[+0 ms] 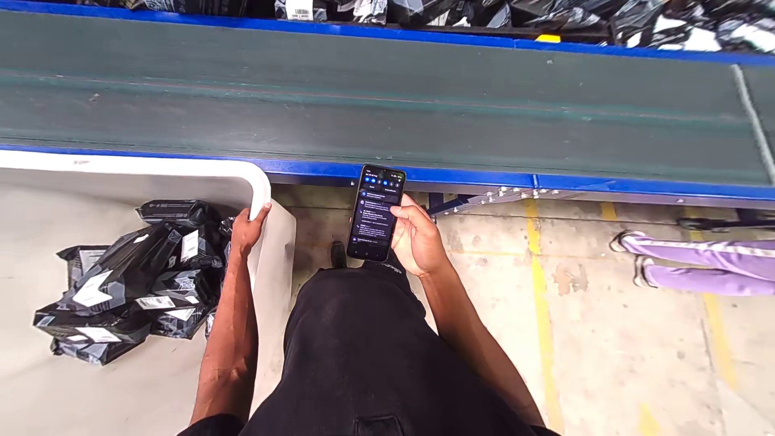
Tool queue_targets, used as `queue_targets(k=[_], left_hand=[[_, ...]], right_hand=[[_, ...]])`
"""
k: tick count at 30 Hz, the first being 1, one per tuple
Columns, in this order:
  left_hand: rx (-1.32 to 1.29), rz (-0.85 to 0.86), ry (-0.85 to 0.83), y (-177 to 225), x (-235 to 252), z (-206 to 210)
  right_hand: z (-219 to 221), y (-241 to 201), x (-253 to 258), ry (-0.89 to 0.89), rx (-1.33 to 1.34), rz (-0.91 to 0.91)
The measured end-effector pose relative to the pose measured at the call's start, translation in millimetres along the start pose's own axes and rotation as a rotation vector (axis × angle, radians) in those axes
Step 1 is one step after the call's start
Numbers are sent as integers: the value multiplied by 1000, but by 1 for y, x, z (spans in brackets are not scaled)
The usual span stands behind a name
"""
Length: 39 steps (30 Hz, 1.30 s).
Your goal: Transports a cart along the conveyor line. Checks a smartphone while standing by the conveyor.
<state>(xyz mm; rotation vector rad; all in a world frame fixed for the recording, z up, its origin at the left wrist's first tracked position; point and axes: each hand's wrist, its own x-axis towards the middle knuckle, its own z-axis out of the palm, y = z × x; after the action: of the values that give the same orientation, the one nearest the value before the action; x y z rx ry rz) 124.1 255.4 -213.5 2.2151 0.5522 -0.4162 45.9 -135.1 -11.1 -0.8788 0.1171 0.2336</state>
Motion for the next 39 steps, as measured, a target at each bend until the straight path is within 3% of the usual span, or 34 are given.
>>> queue_targets(k=[13, 16, 21, 39], left_hand=[[35, 5, -19, 2, -9, 3], [8, 6, 16, 15, -10, -14], [-45, -23, -26, 4, -7, -7], [-20, -5, -6, 4, -3, -8]], right_hand=[[3, -2, -8, 15, -81, -16], [12, -2, 0, 30, -136, -42], [2, 5, -4, 93, -91, 16], [9, -4, 0, 56, -83, 7]])
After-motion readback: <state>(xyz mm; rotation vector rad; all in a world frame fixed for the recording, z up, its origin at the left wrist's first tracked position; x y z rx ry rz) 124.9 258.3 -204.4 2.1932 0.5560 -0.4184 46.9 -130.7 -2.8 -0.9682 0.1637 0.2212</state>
